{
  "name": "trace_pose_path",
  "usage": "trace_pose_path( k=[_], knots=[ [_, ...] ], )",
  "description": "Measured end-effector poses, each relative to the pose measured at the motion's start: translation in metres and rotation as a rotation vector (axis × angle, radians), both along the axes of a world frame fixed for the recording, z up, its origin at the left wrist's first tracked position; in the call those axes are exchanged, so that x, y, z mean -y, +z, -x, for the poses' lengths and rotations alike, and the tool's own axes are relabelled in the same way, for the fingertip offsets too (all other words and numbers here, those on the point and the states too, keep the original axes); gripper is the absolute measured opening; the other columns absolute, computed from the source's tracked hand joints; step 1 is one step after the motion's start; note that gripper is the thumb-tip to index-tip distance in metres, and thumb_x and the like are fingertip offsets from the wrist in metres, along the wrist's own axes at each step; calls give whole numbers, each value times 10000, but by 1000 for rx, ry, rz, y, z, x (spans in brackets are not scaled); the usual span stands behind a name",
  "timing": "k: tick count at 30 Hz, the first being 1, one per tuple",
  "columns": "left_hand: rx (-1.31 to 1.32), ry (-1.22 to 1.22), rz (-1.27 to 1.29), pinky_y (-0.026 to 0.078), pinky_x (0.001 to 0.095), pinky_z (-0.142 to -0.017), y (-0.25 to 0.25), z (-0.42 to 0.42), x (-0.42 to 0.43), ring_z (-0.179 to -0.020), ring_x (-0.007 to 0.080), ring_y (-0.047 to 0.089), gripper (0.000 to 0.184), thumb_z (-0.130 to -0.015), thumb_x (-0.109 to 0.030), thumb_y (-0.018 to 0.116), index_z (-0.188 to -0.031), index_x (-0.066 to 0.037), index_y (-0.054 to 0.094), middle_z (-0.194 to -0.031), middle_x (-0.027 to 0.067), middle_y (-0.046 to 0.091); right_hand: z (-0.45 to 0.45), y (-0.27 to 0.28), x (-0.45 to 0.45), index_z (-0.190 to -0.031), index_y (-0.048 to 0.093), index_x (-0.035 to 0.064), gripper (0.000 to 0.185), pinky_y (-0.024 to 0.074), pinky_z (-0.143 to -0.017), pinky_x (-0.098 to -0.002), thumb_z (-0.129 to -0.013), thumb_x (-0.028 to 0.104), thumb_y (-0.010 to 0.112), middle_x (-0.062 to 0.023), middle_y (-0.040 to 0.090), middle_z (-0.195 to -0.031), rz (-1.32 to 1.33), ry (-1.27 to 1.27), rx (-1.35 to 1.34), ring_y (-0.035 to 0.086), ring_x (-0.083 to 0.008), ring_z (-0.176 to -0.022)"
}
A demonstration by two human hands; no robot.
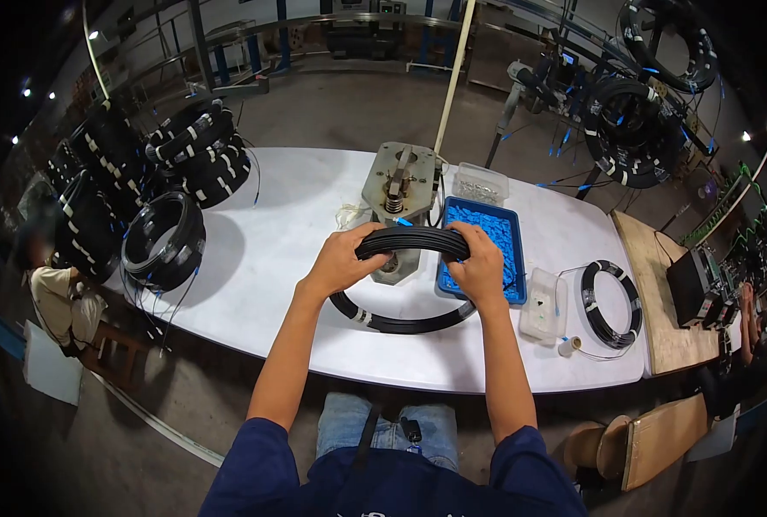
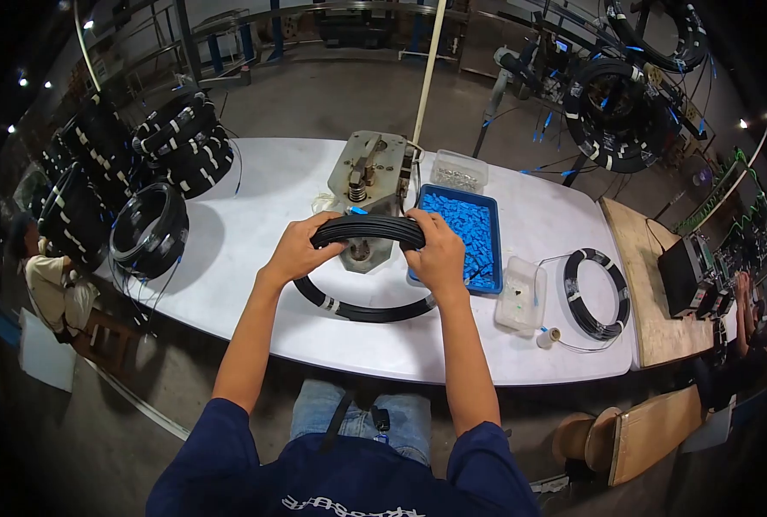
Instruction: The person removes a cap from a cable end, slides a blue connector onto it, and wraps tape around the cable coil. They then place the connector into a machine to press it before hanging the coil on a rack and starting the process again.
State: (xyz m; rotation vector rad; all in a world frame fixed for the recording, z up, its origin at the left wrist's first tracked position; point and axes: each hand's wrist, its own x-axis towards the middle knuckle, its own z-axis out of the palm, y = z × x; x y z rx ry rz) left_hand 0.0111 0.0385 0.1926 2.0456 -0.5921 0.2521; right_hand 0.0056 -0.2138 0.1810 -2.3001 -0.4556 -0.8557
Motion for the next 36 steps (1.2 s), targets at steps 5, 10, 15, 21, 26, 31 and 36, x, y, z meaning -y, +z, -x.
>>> trace_pose_path(
  k=[5, 10, 15, 21, 26, 31, 36],
  knots=[
    [15, -23, -7, 505, 310, -675, 4, -2, 13, -695, 201, 639, 407, -769, -201, 729, -1144, -68, 647, -831, 95, 690, 11, 2, 11, -1011, 670, 121, 356, 518, -681, -403, -661, 67, 698, -93, 630, -920, -82, -30, -7, 645, -323, -799],
    [-166, -60, -2, 495, 275, -701, 6, -6, 12, -720, 127, 614, 366, -733, -105, 751, -1079, -25, 663, -845, 60, 693, 9, -9, 27, -983, 665, 85, 308, 512, -672, -399, -678, 64, 694, -118, 647, -877, -109, -36, 13, 646, -324, -774],
    [-186, 76, 54, 466, 299, -632, -26, -19, 9, -647, 143, 570, 165, -744, -123, 729, -859, -29, 658, -716, 63, 637, 13, -10, 34, -998, 638, 82, 254, 500, -616, -379, -768, 123, 736, -122, 662, -720, -131, -52, -145, 649, -316, -643],
    [-67, 148, 127, 449, 308, -594, -56, -36, -4, -599, 145, 535, 146, -747, -120, 706, -833, -15, 650, -656, 83, 597, 18, -22, 35, -1195, 545, 68, 424, 487, -611, -317, -810, 64, 723, -110, 671, -775, -292, 7, -287, 650, -198, -662],
    [-94, 150, 164, 443, 283, -613, -71, -38, -20, -634, 110, 519, 152, -793, -114, 707, -907, -15, 694, -696, 38, 628, 7, -34, 26, -1260, 479, 54, 496, 497, -639, -370, -806, 26, 678, -145, 656, -760, -236, 27, -127, 659, -287, -679],
    [-231, 148, 277, 428, 258, -624, -66, -21, -31, -664, 77, 504, 154, -835, -120, 704, -933, -1, 698, -730, -20, 634, 0, -30, 14, -1381, 379, 43, 753, 454, -787, -356, -739, 84, 770, -122, 510, -953, -260, 29, -154, 514, -251, -835],
    [-270, 199, 287, 379, 242, -577, -70, -18, -39, -620, 51, 443, 143, -835, -130, 705, -912, -9, 707, -672, -38, 571, -4, -21, 7, -1439, 278, 0, 1004, 395, -866, -315, -649, 186, 869, -104, 383, -1118, -365, 53, -100, 385, -203, -951]
  ],
)
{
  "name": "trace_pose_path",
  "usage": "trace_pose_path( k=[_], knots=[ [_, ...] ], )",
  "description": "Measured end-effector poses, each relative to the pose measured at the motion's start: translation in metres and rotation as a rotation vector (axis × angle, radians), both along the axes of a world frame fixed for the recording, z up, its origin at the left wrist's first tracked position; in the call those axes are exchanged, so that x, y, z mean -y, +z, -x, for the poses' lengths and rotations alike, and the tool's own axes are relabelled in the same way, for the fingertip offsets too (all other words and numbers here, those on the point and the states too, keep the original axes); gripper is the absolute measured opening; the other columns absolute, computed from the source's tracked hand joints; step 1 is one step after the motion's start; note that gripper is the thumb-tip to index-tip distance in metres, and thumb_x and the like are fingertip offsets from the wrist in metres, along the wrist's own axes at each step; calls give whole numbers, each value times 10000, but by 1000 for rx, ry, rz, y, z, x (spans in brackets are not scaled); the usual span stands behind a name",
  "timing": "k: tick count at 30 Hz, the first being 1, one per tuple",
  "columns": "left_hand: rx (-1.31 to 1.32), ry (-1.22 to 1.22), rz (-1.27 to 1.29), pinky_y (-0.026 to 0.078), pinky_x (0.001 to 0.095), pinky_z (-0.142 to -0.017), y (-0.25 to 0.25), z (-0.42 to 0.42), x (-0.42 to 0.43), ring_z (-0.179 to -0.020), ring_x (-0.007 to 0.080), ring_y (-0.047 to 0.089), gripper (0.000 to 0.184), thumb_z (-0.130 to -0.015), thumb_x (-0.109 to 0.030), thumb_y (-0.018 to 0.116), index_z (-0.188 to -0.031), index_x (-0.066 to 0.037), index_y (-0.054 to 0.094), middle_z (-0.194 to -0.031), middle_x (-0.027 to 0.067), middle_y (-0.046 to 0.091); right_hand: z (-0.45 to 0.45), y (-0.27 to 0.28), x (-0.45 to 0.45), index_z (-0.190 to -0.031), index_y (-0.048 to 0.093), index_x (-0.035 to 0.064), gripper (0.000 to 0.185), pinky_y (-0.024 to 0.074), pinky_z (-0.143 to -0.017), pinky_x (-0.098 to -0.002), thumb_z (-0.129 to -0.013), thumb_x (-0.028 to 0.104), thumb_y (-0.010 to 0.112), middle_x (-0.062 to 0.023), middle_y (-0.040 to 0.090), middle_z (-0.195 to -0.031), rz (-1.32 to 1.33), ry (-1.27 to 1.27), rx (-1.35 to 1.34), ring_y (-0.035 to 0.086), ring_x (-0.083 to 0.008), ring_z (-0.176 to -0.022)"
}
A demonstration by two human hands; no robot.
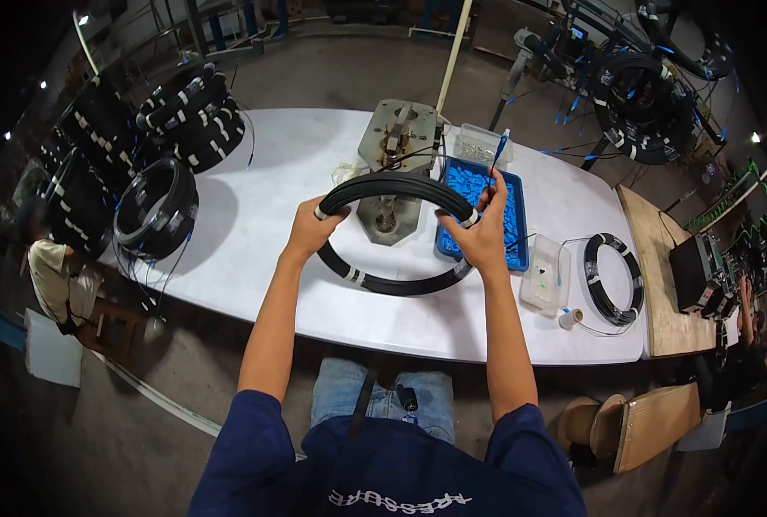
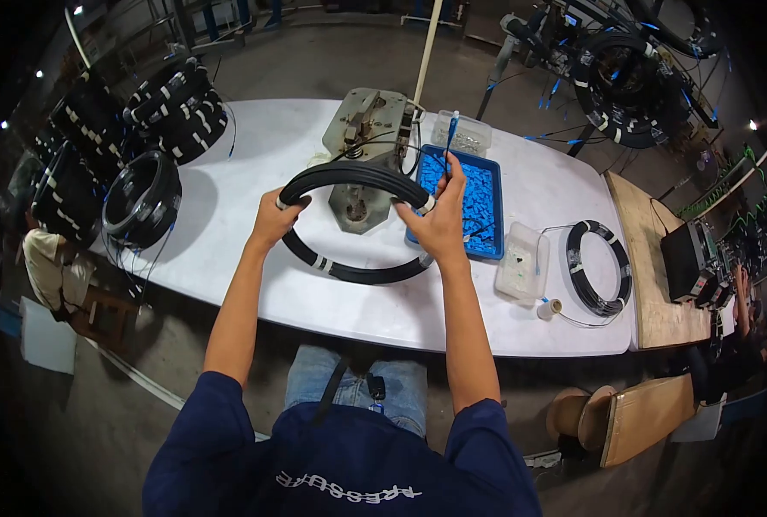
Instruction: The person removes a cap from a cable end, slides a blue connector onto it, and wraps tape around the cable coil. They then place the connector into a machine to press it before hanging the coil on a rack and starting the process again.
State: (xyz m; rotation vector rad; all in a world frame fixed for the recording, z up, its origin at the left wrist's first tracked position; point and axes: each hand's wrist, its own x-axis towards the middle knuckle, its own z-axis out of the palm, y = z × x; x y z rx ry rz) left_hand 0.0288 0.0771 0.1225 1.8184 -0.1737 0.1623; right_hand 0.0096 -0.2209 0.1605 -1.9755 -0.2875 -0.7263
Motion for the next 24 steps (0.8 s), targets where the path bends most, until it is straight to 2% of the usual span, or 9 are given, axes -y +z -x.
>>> trace_pose_path(
  k=[4, 6, 8, 12, 14, 15, 16, 21, 24],
  knots=[
    [7, -13, 50, 376, 238, -558, -8, -1, -4, -600, 49, 458, 146, -818, -90, 708, -924, 11, 712, -662, -45, 571, 14, 33, -1, -1454, 256, 13, 1117, 394, -871, -361, -587, 282, 906, -110, 398, -1117, 81, -3, 58, 415, -238, -964],
    [10, -19, 84, 361, 236, -533, -6, 1, -2, -578, 47, 456, 128, -808, -61, 697, -911, 15, 712, -648, -52, 564, 16, 47, 2, -1466, 246, 24, 1170, 393, -876, -383, -548, 301, 917, -120, 413, -1138, 342, -44, 91, 443, -278, -992],
    [-59, -36, 89, 339, 237, -505, -3, 3, -4, -548, 42, 434, 101, -815, -64, 698, -890, 1, 713, -631, -61, 548, 13, 48, 7, -1499, 211, 57, 1263, 358, -922, -431, -509, 379, 927, -125, 425, -1155, 359, -43, 79, 438, -312, -1051],
    [-62, -9, 89, 330, 233, -493, 0, 7, -4, -527, 40, 421, 96, -829, -98, 714, -881, -18, 718, -622, -63, 535, 18, 39, 3, -1539, 139, 110, 1352, 239, -1038, -522, -497, 496, 909, -180, 341, -1356, 454, -313, 280, 319, -382, -1238],
    [-52, -10, 79, 331, 235, -494, -2, 5, -3, -527, 41, 425, 115, -836, -136, 728, -875, -28, 719, -618, -63, 534, 25, 38, -2, -1536, 164, 112, 1298, 236, -1050, -519, -538, 488, 903, -197, 280, -1422, 492, -399, 450, 288, -403, -1273],
    [-51, -13, 79, 338, 238, -499, -2, 4, -3, -533, 43, 434, 124, -835, -151, 731, -865, -32, 717, -618, -57, 547, 29, 34, -8, -1510, 243, 115, 1141, 248, -1045, -508, -617, 404, 891, -188, 323, -1385, 424, -380, 499, 320, -382, -1257],
    [-46, -13, 79, 338, 238, -499, 0, 4, -2, -533, 43, 434, 124, -835, -151, 731, -865, -32, 717, -618, -57, 547, 33, 24, -12, -1510, 243, 115, 1141, 248, -1045, -508, -617, 404, 891, -188, 323, -1385, 424, -381, 504, 320, -382, -1257],
    [-44, -1, 42, 356, 244, -515, 6, 4, 2, -546, 45, 446, 130, -835, -160, 734, -845, -32, 712, -617, -48, 559, 29, -22, -28, -1435, 357, 95, 883, 288, -1028, -493, -697, 176, 833, -181, 392, -1295, 348, -173, 337, 403, -349, -1196],
    [-58, -10, 36, 357, 245, -515, 5, 4, 2, -545, 47, 446, 132, -833, -159, 738, -846, -30, 713, -620, -48, 563, 20, -22, -25, -1432, 363, 77, 872, 300, -1023, -495, -697, 152, 826, -186, 405, -1282, 257, -332, 256, 412, -367, -1188]
  ],
)
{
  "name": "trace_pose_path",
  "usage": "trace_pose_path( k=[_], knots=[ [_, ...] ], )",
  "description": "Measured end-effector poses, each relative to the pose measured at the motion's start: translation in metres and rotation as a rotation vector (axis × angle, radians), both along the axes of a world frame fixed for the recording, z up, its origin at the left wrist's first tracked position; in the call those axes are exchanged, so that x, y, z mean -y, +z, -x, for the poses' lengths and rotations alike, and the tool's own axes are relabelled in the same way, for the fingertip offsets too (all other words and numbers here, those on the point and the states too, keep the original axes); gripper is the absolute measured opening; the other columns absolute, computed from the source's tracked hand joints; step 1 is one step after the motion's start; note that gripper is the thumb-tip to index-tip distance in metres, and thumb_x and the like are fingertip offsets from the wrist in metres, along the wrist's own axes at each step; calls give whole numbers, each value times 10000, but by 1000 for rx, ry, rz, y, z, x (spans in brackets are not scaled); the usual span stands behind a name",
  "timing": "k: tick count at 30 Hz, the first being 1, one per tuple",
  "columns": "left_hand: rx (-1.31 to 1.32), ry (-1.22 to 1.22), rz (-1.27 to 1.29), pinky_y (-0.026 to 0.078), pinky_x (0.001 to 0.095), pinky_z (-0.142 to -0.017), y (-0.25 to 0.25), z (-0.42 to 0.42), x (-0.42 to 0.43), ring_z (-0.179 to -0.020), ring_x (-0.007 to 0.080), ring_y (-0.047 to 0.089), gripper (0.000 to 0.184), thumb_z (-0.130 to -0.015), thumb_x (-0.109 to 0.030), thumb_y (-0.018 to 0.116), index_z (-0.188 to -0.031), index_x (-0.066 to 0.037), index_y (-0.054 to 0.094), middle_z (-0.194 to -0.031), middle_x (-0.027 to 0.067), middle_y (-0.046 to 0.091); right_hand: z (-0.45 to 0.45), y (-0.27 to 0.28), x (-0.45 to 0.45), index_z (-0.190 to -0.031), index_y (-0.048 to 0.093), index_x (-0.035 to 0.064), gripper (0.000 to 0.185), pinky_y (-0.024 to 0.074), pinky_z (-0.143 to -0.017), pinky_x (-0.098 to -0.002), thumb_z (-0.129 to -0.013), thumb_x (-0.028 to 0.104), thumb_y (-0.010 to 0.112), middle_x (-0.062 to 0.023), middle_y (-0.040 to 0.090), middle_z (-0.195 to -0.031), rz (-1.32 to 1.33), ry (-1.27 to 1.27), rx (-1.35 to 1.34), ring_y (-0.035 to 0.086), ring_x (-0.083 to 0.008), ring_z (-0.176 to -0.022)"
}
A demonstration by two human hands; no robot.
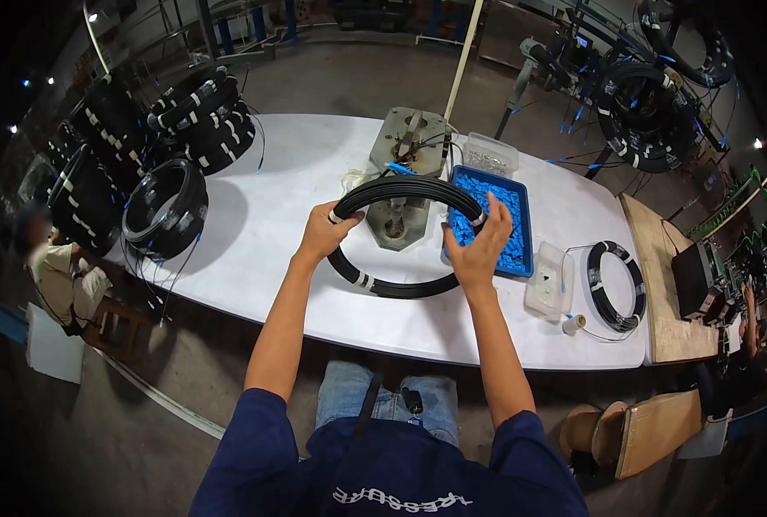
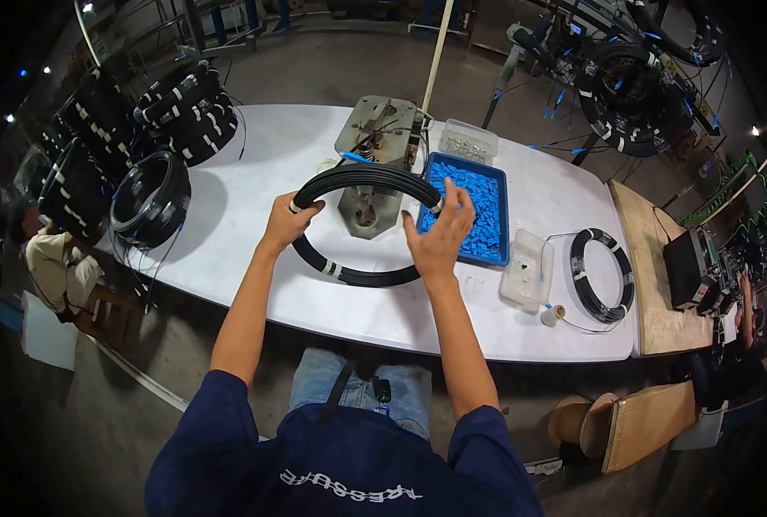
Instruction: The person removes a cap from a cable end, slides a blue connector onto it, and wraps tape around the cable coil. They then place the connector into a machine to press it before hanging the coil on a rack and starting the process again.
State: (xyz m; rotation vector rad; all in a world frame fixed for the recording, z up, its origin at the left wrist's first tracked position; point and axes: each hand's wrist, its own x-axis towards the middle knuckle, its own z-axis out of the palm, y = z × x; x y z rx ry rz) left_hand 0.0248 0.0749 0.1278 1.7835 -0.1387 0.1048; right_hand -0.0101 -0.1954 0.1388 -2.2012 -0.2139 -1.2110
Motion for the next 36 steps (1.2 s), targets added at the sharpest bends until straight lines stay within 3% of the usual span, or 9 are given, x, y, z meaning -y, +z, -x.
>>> trace_pose_path(
  k=[6, 14, 19, 21, 22, 25, 28, 29, 36],
  knots=[
    [-7, -5, 44, 342, 241, -502, 0, 2, -2, -533, 44, 431, 115, -833, -142, 730, -848, -29, 714, -610, -54, 542, -15, -16, 16, -1465, 335, 43, 871, 369, -1058, -446, -727, 126, 791, -227, 359, -1420, -51, 48, -59, 416, -403, -1284],
    [37, 6, 36, 323, 245, -483, -11, -1, -8, -515, 41, 418, 131, -832, -133, 725, -770, -34, 667, -582, -63, 501, -8, -7, 9, -1530, 223, 36, 1007, 187, -1165, -524, -693, 102, 779, -320, 120, -1560, -33, 67, 87, 112, -478, -1457],
    [6, 4, 70, 312, 241, -468, -14, -2, -11, -499, 42, 414, 144, -832, -133, 727, -752, -40, 652, -569, -63, 491, -14, 12, 8, -1541, 176, 32, 1045, 184, -1178, -473, -680, 66, 767, -315, 85, -1574, -79, 117, 79, 121, -450, -1468],
    [25, 0, 78, 307, 238, -464, -12, 2, -9, -491, 42, 411, 144, -833, -130, 727, -753, -41, 648, -564, -65, 484, -16, 17, 9, -1557, 130, 63, 1074, 403, -1045, -419, -687, 52, 760, -242, 176, -1584, -144, 130, -26, 438, -357, -1335],
    [23, 1, 78, 307, 238, -464, -10, 3, -9, -491, 42, 411, 144, -833, -130, 727, -753, -41, 648, -564, -65, 484, -17, 14, 10, -1557, 130, 63, 1074, 403, -1045, -419, -687, 52, 760, -242, 176, -1584, -144, 131, -28, 438, -357, -1335],
    [-1, -15, 52, 309, 237, -467, -2, 8, -9, -500, 40, 412, 139, -839, -126, 720, -765, -41, 638, -574, -62, 488, -18, 10, 7, -1552, 130, 54, 1062, 534, -804, -317, -691, 26, 752, -220, 376, -1496, -333, 184, -133, 660, -243, -964],
    [27, -47, 36, 313, 235, -474, 3, 12, -8, -512, 40, 413, 165, -830, -164, 732, -819, -46, 617, -596, -61, 479, -15, 11, 10, -1535, 201, 45, 1020, 507, -893, -362, -683, 23, 761, -227, 403, -1472, -365, 109, -215, 627, -302, -1069],
    [76, -73, 28, 318, 231, -479, 5, 12, -8, -520, 40, 416, 197, -827, -195, 736, -852, -49, 605, -610, -59, 474, -18, 7, 12, -1496, 292, 33, 953, 451, -985, -411, -672, 26, 771, -240, 456, -1420, -170, 9, -43, 569, -375, -1164],
    [10, -229, 131, 318, 213, -477, 8, 8, -5, -528, 42, 408, 321, -877, -355, 698, -932, -60, 584, -639, -66, 441, -18, -6, 28, -1439, 378, 28, 844, 400, -1043, -437, -673, -13, 730, -261, 512, -1345, -192, 32, -98, 490, -427, -1243]
  ],
)
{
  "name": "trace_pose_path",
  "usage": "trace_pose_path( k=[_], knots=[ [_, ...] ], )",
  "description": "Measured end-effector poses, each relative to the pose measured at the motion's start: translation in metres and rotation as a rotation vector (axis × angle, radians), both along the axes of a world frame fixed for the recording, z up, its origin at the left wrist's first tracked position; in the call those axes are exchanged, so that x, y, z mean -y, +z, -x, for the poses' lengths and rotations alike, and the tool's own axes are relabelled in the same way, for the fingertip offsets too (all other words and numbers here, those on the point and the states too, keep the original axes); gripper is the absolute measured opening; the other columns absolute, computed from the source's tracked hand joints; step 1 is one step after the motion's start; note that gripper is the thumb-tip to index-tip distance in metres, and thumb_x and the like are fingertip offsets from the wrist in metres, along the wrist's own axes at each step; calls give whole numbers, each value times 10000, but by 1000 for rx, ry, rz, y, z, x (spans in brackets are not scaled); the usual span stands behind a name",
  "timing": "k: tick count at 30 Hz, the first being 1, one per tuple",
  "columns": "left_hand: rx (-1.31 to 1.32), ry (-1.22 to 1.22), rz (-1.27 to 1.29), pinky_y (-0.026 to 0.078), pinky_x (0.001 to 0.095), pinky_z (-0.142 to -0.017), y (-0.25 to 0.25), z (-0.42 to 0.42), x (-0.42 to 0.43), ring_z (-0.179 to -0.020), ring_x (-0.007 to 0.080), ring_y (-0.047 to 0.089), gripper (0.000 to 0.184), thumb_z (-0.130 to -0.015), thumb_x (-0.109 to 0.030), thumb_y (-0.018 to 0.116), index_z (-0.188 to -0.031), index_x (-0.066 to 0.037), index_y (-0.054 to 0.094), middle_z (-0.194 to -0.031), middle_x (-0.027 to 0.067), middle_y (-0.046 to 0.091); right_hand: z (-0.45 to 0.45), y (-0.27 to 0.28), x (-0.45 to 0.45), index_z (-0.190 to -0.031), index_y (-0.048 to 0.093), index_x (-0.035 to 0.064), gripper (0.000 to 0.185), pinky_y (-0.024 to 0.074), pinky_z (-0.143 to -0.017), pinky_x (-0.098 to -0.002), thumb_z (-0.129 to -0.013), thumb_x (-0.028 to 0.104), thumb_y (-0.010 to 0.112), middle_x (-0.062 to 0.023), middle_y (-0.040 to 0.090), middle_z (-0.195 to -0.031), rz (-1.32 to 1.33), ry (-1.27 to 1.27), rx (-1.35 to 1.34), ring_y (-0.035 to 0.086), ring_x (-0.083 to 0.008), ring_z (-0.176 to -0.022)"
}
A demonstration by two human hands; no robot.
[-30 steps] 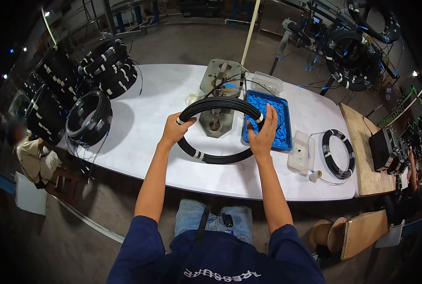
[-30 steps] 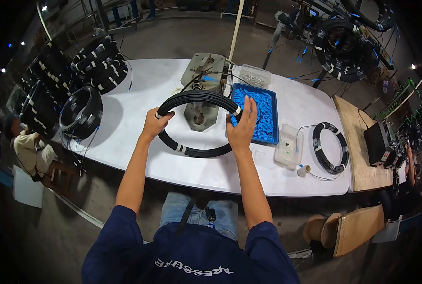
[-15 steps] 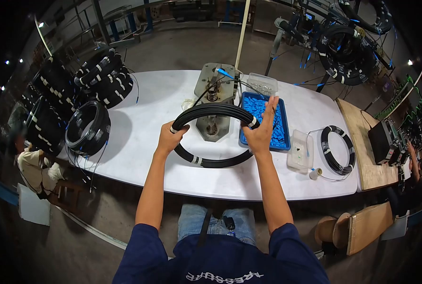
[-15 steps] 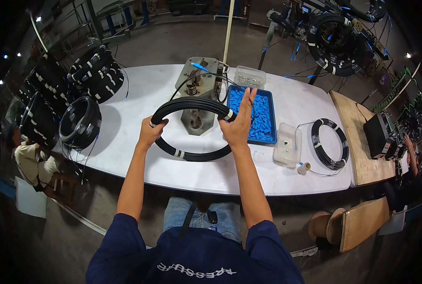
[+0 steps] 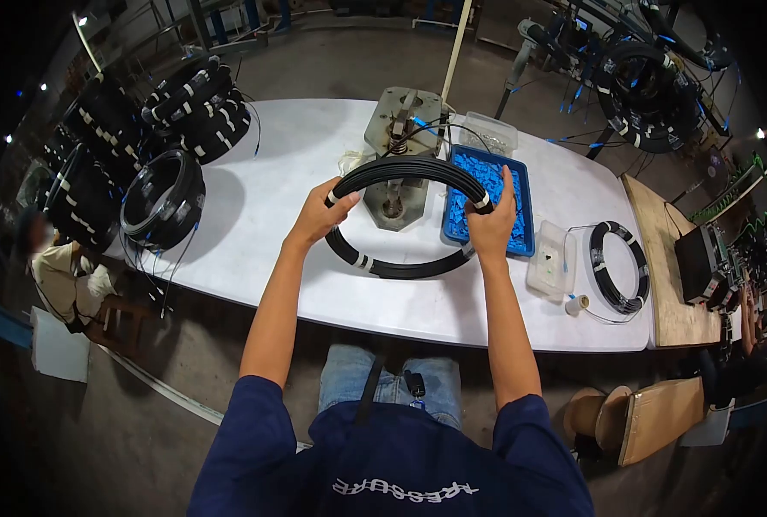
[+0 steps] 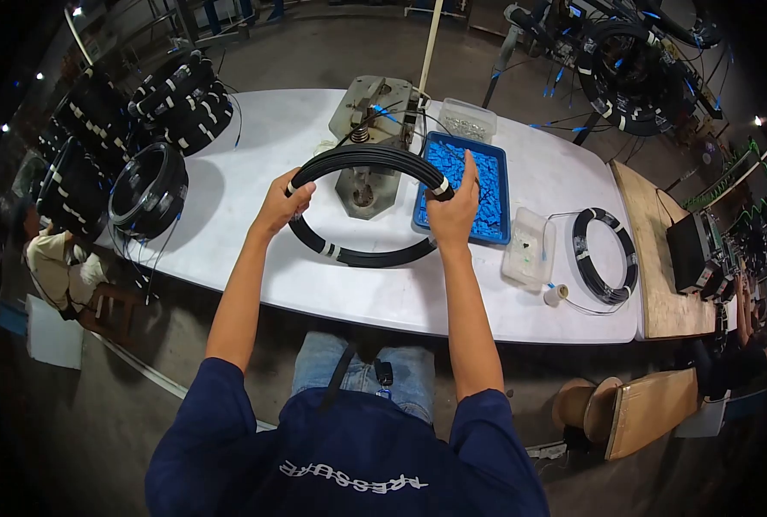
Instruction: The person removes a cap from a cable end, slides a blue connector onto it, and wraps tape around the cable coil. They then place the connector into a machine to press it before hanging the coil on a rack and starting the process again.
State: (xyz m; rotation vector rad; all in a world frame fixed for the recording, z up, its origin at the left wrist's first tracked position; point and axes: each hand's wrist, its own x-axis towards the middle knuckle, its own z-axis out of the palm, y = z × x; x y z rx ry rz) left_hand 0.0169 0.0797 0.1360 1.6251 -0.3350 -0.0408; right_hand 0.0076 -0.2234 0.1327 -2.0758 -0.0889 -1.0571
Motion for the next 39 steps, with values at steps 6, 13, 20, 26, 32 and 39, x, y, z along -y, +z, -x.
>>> trace_pose_path(
  k=[6, 13, 20, 26, 32, 39],
  knots=[
    [10, -21, 19, 302, 216, -468, -9, -8, -3, -524, 41, 385, 402, -906, -451, 666, -910, -59, 580, -633, -67, 427, 3, -17, 4, -1450, 384, 91, 794, 415, -1011, -435, -711, -80, 619, -238, 532, -1276, 23, 31, -2, 520, -415, -1182],
    [84, 105, -207, 342, 246, -524, -1, -5, 2, -571, 63, 406, 294, -853, -301, 749, -839, -46, 602, -625, -60, 439, 8, -10, 0, -1474, 349, 93, 822, 411, -1031, -430, -714, -116, 585, -234, 489, -1343, -42, 71, -128, 494, -397, -1222],
    [257, 209, -342, 370, 275, -525, 17, -18, 12, -574, 79, 450, 201, -830, -180, 740, -794, -17, 627, -612, -22, 523, 9, -38, 0, -1518, 274, 157, 847, 498, -858, -352, -776, -57, 621, -214, 536, -1299, -134, 72, -120, 616, -285, -1002],
    [292, 235, -539, 481, 341, -633, 43, -15, 8, -616, 211, 581, 210, -835, -174, 698, -948, 4, 691, -724, 140, 671, 51, -15, -2, -1546, 94, 30, 1040, 501, -838, -347, -761, 160, 764, -223, 626, -1150, -141, 253, -402, 650, -295, -937],
    [287, 254, -580, 478, 360, -613, 46, -8, 10, -592, 270, 599, 193, -817, -160, 691, -927, 0, 688, -702, 172, 663, 65, 77, 1, -1443, 406, 51, 821, 531, -778, -417, -739, 228, 790, -166, 693, -959, 231, 62, -714, 675, -371, -867],
    [321, 191, -547, 464, 362, -573, 45, 1, 14, -549, 260, 576, 175, -783, -130, 676, -898, 1, 681, -662, 171, 645, 19, 95, -42, -1265, 579, 119, 668, 272, -1110, -479, -650, 200, 827, -69, 601, -1202, 743, 29, 135, 533, -250, -1142]
  ],
)
